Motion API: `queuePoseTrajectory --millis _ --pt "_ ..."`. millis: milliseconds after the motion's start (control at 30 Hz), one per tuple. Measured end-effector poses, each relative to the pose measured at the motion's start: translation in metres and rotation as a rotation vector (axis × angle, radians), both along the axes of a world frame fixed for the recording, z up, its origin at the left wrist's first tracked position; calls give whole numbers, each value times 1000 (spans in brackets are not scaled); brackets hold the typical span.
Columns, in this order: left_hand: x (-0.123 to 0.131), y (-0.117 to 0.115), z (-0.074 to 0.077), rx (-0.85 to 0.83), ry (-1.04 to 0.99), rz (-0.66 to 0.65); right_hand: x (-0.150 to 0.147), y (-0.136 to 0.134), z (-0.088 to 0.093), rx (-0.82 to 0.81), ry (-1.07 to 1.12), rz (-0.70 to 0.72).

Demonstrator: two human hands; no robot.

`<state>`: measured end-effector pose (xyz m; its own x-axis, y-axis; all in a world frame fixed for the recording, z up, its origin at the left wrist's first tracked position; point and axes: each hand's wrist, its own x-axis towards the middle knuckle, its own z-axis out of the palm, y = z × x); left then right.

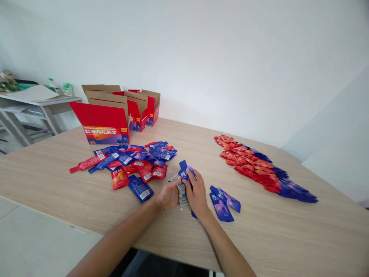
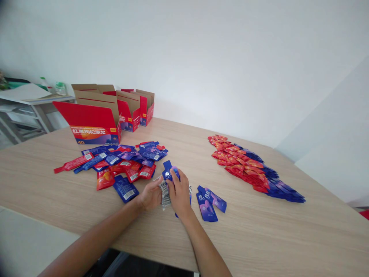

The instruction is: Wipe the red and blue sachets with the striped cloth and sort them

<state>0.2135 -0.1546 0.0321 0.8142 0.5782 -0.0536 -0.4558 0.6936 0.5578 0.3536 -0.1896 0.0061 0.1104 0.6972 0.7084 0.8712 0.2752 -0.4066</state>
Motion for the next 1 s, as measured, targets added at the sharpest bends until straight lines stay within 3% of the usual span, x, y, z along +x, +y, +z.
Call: queuePoseTrajectory --millis 200,367,667,1000 --pt "5 -7 -4 67 -20 -37 2 -2 6 126 -17 -128" --pt "3 -3 -1 -2 -43 -50 2 0 9 62 -110 -142" --pt "-10 15 17 -99 -56 89 8 4 6 46 -202 -128" --pt "-20 25 24 -161 -26 207 9 2 8 31 -200 -102"
